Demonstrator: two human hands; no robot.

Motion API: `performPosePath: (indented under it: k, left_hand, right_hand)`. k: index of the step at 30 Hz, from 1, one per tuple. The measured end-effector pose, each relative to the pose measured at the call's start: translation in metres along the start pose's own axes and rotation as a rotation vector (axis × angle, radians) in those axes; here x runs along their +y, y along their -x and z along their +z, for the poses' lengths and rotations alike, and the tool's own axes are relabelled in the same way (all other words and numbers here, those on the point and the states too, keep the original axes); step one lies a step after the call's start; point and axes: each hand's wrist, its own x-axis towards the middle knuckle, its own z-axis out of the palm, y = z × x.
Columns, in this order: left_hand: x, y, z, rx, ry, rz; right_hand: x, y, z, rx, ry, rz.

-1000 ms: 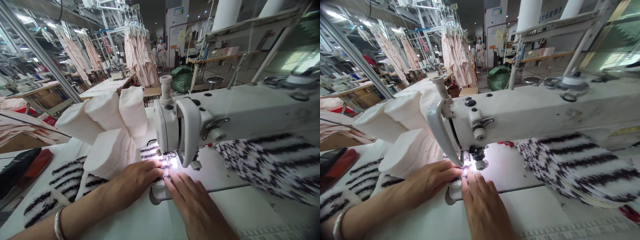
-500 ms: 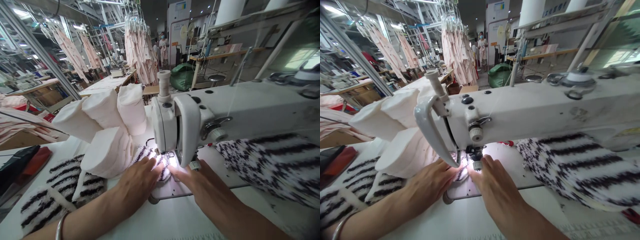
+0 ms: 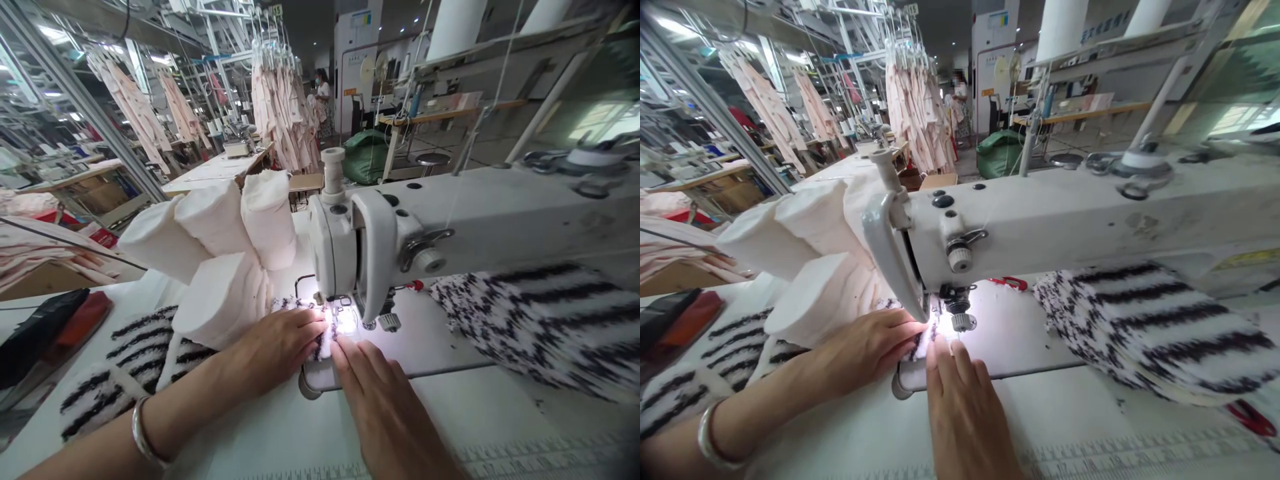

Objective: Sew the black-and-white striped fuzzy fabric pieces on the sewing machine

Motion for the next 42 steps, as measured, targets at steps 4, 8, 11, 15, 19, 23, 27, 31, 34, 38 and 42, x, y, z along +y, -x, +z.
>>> performPosePath:
  k: [4,8,11,15,19,23,27,31,34,38,42]
  left_hand:
    - [0.009,0.001,0.007,0.053,-0.067,-0.082]
    - [0.019,-0.001,0.01,0.123,-0.159,-0.094]
    - [0.02,-0.003,0.009,0.138,-0.204,-0.085]
    - [0.008,0.001,0.005,0.086,-0.076,0.032]
    - [-0.005,0.013,0.003,0.083,0.014,0.102]
    - [0.004,0.02,0.009,0.105,0.0,-0.002]
    - [0.025,0.016,0.022,0.185,-0.072,-0.114]
    - [0.043,0.01,0.028,0.195,-0.154,-0.268]
    - [0.046,0.009,0.021,0.24,-0.057,-0.23]
    - [0.044,0.015,0.014,0.22,0.158,-0.074]
    - [0.042,0.019,0.018,0.239,0.124,-0.058]
  right_hand:
    - [0.022,-0.008,-0.003,-0.108,-0.081,-0.032]
    - [0.036,-0.014,-0.004,-0.173,-0.083,-0.049]
    - [0.029,-0.01,0.0,-0.076,-0.029,-0.148]
    - [0.007,-0.005,-0.001,-0.026,-0.026,-0.093]
    - [0.004,-0.004,-0.004,-0.052,-0.057,-0.051]
    - [0.021,-0.007,-0.007,-0.088,-0.091,-0.067]
    - [0.041,-0.023,-0.014,-0.182,-0.151,-0.076]
    - [0.053,-0.039,-0.021,-0.277,-0.183,-0.078]
    - [0.054,-0.034,-0.025,-0.275,-0.148,-0.087]
    - [0.05,-0.003,-0.027,-0.235,-0.168,-0.058]
    - [0.047,0.024,-0.024,-0.217,-0.217,0.07]
